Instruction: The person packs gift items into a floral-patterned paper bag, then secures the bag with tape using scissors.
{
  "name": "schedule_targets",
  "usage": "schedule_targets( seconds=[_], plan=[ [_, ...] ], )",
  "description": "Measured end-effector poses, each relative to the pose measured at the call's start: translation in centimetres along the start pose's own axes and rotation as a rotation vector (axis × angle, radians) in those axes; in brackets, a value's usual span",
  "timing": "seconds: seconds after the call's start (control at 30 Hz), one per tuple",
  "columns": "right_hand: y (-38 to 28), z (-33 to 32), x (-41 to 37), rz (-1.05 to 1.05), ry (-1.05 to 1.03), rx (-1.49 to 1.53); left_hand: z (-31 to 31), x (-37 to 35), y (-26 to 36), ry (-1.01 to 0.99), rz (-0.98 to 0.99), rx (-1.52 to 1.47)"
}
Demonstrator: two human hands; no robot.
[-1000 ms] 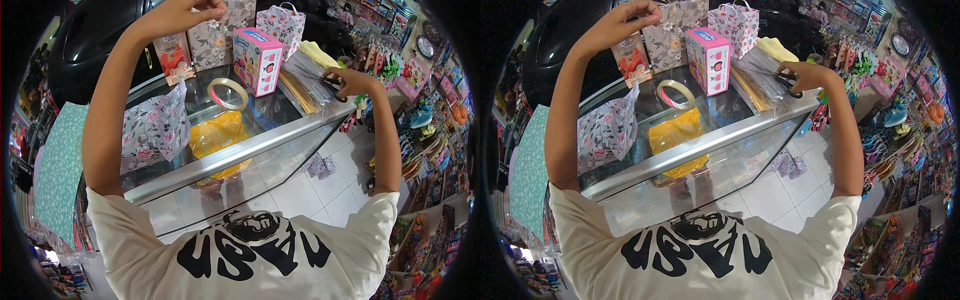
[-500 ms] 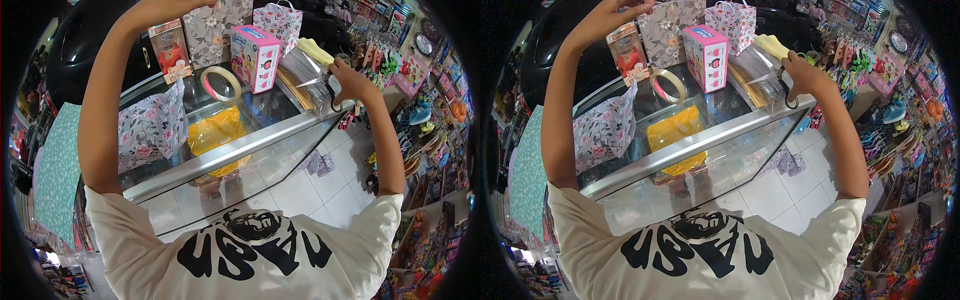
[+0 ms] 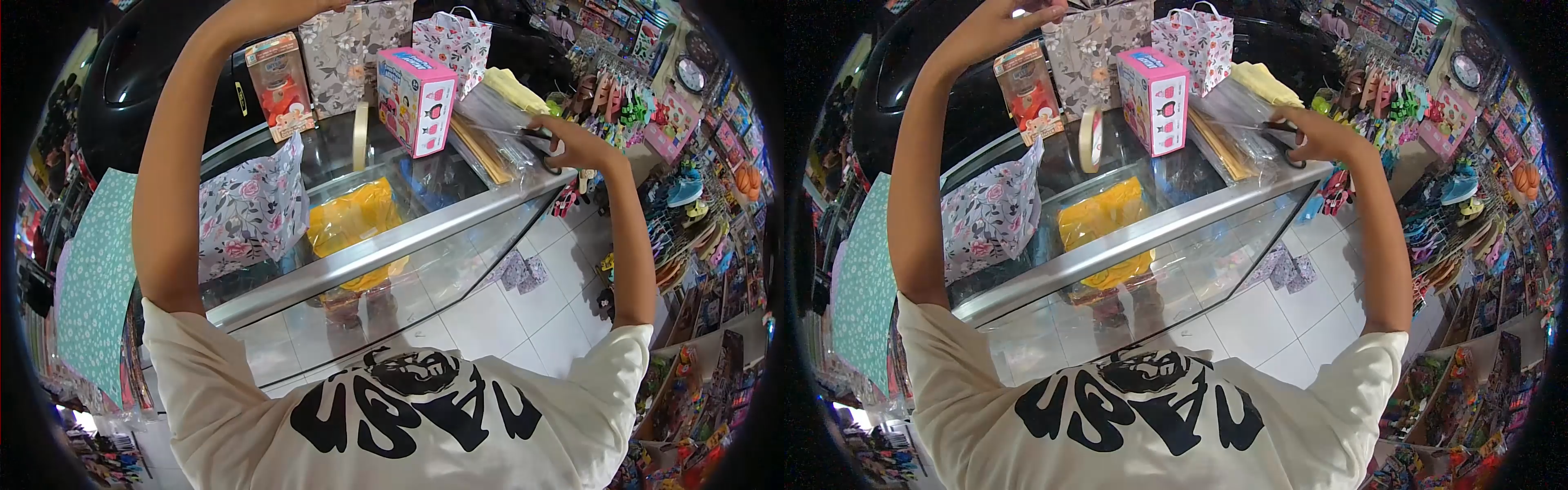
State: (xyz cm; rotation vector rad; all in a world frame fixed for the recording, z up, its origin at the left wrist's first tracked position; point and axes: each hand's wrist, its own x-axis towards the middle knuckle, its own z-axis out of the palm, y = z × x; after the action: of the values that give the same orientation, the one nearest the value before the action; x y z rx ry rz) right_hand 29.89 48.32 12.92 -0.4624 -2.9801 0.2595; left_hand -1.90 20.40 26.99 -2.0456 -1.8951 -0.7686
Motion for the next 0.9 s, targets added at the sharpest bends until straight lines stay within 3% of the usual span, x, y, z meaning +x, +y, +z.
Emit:
schedule_targets(
  seconds=[0.17, 0.3, 0.5, 0.6, 0.63, 0.8, 0.9],
  plan=[
    [-1.8, -0.3, -0.7, 0.168, -0.013, -0.073, 0.7, -0.1, -0.9, -0.023, 0.021, 0.039],
    [-2.3, -0.5, -0.4, 0.204, -0.050, -0.101, 2.6, 0.1, -6.3, -0.147, 0.209, -0.022],
    [-3.8, -1.3, -0.1, 0.298, -0.077, -0.046, 3.2, -1.2, -6.2, -0.140, 0.159, -0.053],
    [-0.5, -1.2, -0.3, 0.016, 0.103, -0.043, 3.2, -1.6, -6.5, -0.115, 0.160, -0.081],
    [-2.7, -2.8, -0.8, 0.159, 0.072, -0.050, 3.2, -1.6, -6.5, -0.104, 0.158, -0.065],
    [-7.0, -5.4, -2.1, 0.011, 0.145, 0.113, 3.5, -2.0, -6.0, -0.088, 0.199, -0.026],
    [-9.3, -4.8, -0.9, -0.170, 0.065, 0.233, 2.2, -2.8, -0.9, -0.120, -0.023, -0.145]
  ],
)
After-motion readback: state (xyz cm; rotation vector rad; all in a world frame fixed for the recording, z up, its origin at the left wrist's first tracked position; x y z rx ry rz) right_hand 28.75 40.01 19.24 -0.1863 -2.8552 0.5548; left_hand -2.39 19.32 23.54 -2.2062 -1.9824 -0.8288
